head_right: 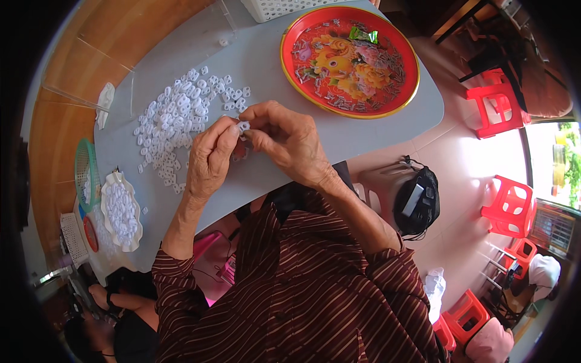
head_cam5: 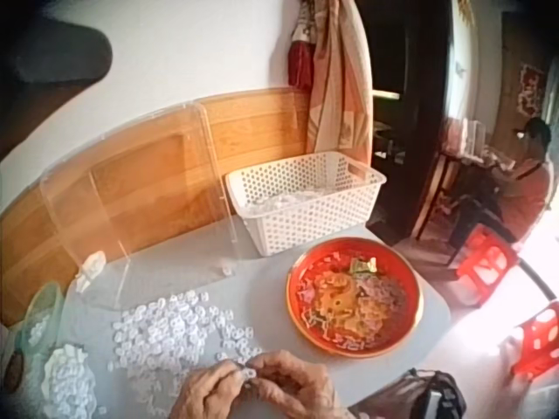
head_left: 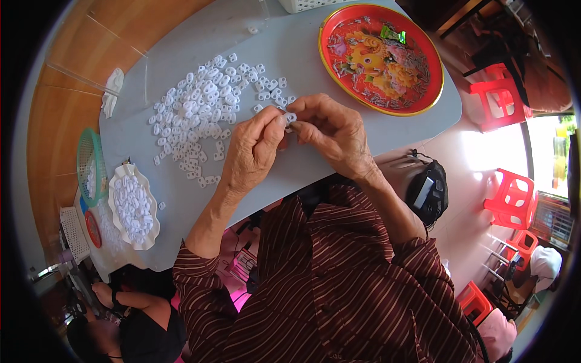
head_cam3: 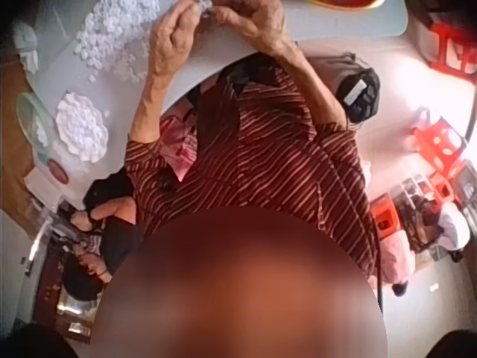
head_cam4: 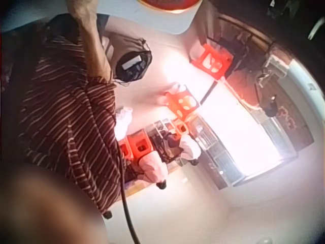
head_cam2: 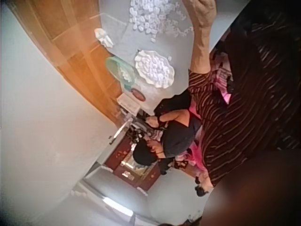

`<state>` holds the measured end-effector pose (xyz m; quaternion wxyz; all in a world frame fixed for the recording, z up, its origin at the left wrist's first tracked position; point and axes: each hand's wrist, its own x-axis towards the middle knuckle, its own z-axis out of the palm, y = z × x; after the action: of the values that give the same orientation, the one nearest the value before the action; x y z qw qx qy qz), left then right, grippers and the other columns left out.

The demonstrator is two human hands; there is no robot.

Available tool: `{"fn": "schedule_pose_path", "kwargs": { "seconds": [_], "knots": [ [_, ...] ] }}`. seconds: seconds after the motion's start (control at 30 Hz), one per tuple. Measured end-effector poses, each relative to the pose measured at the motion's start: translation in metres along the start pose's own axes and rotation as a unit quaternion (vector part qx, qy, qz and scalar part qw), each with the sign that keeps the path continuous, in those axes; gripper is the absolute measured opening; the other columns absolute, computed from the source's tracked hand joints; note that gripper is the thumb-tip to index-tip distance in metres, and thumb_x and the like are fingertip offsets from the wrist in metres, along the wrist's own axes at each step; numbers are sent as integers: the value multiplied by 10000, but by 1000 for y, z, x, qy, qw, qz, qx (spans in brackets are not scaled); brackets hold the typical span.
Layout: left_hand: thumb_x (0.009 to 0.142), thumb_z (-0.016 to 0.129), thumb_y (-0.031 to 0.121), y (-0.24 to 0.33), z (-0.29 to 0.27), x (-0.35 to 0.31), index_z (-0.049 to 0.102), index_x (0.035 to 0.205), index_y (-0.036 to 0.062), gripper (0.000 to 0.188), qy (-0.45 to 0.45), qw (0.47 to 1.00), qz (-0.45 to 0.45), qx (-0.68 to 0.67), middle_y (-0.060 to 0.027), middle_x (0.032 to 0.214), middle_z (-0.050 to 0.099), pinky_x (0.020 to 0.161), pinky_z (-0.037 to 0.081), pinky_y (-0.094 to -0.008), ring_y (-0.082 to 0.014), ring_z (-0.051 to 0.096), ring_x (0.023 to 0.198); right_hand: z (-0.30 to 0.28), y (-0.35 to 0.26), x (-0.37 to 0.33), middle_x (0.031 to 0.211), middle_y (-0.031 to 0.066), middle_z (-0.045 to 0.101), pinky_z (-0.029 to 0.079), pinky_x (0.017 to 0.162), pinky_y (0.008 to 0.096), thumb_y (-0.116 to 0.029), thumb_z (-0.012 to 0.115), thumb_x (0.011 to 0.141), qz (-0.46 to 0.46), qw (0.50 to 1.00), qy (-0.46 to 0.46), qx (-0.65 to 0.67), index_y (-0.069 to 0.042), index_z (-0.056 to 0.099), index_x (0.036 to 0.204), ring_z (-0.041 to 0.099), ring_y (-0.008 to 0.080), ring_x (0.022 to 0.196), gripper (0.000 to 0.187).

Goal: Stringing small white plastic components onto a thin string or wire at a table.

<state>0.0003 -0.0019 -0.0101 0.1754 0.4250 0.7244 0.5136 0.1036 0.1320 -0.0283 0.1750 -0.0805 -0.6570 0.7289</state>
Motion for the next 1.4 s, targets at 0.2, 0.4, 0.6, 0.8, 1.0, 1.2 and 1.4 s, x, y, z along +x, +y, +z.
{"fn": "schedule_pose_path", "kwargs": {
  "seconds": [0.2,0.4,0.6,0.8,1.0,1.2,1.4],
  "knots": [
    [941,475,214,-1,1,-2,531,888,-3,231,14,1000,-20,-18,-45,598,464,494,380,-267,-99,423,537,1,1,0,840,50,613,488,679,232,4,586,861,0,1000,12,23,37,537,1075,563,75,723,222],
    [944,460,209,1,0,-1,516,883,-11,235,4,998,-26,-48,-70,609,472,501,381,-286,-107,432,536,4,-6,1,775,50,580,490,664,256,-22,699,767,-47,994,-16,-102,7,555,1083,576,103,694,349],
    [924,449,154,-5,7,-4,473,851,-21,191,22,999,-18,-18,-89,602,394,504,362,-294,-134,366,542,4,-2,1,737,70,593,490,644,279,-28,723,732,-73,987,-2,-144,2,566,1017,588,143,661,327],
    [891,428,91,-8,11,-8,462,839,-22,129,28,999,-3,-20,-96,635,385,505,358,-303,-158,344,548,3,0,-1,703,95,589,477,616,296,-29,717,728,-72,988,-13,-139,4,557,963,586,174,638,286],
    [869,423,69,-4,11,-10,467,830,-33,118,12,1000,-5,-20,-130,686,455,535,395,-327,-217,411,559,1,0,-4,751,46,594,463,604,226,6,703,760,-56,988,-35,-138,13,554,940,574,60,692,233],
    [871,423,72,-8,11,-9,494,861,-40,133,4,999,32,-25,-139,715,493,561,408,-333,-227,452,576,3,-3,-4,707,127,587,467,590,313,-36,715,731,-82,988,-20,-132,3,522,843,595,224,632,227],
    [926,428,118,-2,4,-9,518,887,-31,178,-25,997,-63,-42,-64,663,428,544,381,-293,-132,395,577,2,-1,-1,759,100,627,483,627,283,-39,699,770,-105,985,-19,-135,18,561,882,614,165,675,186]
  ]
}}
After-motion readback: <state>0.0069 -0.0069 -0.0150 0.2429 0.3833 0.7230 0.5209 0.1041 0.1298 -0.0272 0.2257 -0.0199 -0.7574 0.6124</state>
